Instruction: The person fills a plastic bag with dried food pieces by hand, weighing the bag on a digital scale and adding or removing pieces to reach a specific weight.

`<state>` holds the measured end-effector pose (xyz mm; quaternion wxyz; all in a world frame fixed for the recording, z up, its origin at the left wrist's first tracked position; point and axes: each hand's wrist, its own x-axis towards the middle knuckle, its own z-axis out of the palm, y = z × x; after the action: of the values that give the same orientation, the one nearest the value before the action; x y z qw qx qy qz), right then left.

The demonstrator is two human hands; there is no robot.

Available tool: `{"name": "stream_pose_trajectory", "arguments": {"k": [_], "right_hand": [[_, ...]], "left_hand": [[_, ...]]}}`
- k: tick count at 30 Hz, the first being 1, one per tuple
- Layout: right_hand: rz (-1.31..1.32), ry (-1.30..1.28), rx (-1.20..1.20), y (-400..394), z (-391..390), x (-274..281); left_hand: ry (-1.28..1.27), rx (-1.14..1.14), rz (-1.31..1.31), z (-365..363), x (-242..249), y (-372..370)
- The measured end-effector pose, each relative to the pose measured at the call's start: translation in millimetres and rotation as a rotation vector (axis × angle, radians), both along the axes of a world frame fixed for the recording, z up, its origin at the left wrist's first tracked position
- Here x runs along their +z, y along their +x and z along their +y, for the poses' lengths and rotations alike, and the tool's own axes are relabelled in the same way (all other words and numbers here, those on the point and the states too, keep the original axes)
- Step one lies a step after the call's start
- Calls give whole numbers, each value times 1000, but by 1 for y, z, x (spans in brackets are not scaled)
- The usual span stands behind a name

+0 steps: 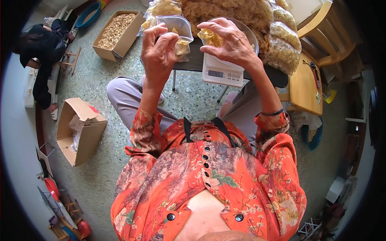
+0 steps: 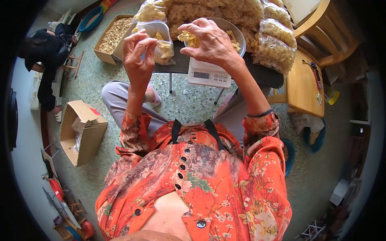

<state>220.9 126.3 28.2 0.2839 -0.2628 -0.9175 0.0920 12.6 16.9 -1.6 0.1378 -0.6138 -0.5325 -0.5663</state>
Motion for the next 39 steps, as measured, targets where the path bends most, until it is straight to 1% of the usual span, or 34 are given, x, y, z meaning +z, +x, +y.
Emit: {"name": "stream_pose_trajectory", "arguments": {"k": [4, 6, 7, 9, 10, 13, 15, 17, 19, 21, 23, 25, 28, 30, 31, 33, 34, 36, 37, 39], "right_hand": [[-47, -4, -72, -3, 4, -2], [0, -78, -63, 2, 9, -4], [0, -80, -64, 5, 11, -6], [102, -78, -15, 10, 16, -9], [101, -79, -15, 13, 19, -10], [104, -72, -55, 18, 22, -7], [216, -110, -58, 21, 24, -6], [203, -63, -83, 28, 27, -2], [280, -199, -157, 35, 29, 2], [287, -161, -159, 42, 25, 10], [326, -291, -185, 47, 23, 15], [327, -247, -195, 51, 19, 19], [366, -298, -252, 54, 15, 26], [499, -331, -217, 54, 12, 30], [500, -329, -218, 55, 14, 28], [587, -344, -219, 56, 18, 23], [588, -344, -220, 60, 18, 22], [140, -328, -382, 66, 16, 24], [118, -330, -333, 70, 20, 12], [144, -304, -276, 76, 15, 10]], "left_hand": [[2, -1, -3, 0, -2, -3], [2, 0, 4, 0, -2, -3], [2, 0, 9, 0, -2, -3], [1, 0, 12, 0, -2, -2], [-1, 0, 13, 0, -2, -2], [-4, -3, 9, 1, -3, -1], [-3, -6, 7, 3, -3, -1], [21, -4, 28, 4, -4, -2], [17, 0, 29, 4, -5, -3], [14, 2, 29, 3, -4, -3], [-2, -6, -4, 2, -4, -2], [-8, -3, -4, 1, -3, -1], [-10, 1, -5, 2, -3, -1], [-8, -2, -6, 2, -2, 0], [-9, -2, -10, 2, -2, 0], [-10, -4, -15, 3, -1, 1], [-9, -6, -12, 3, -1, 1], [-8, -9, -11, 3, -1, 1], [-10, -11, -18, 3, -1, 2], [-12, -14, -25, 4, -1, 1]]}}
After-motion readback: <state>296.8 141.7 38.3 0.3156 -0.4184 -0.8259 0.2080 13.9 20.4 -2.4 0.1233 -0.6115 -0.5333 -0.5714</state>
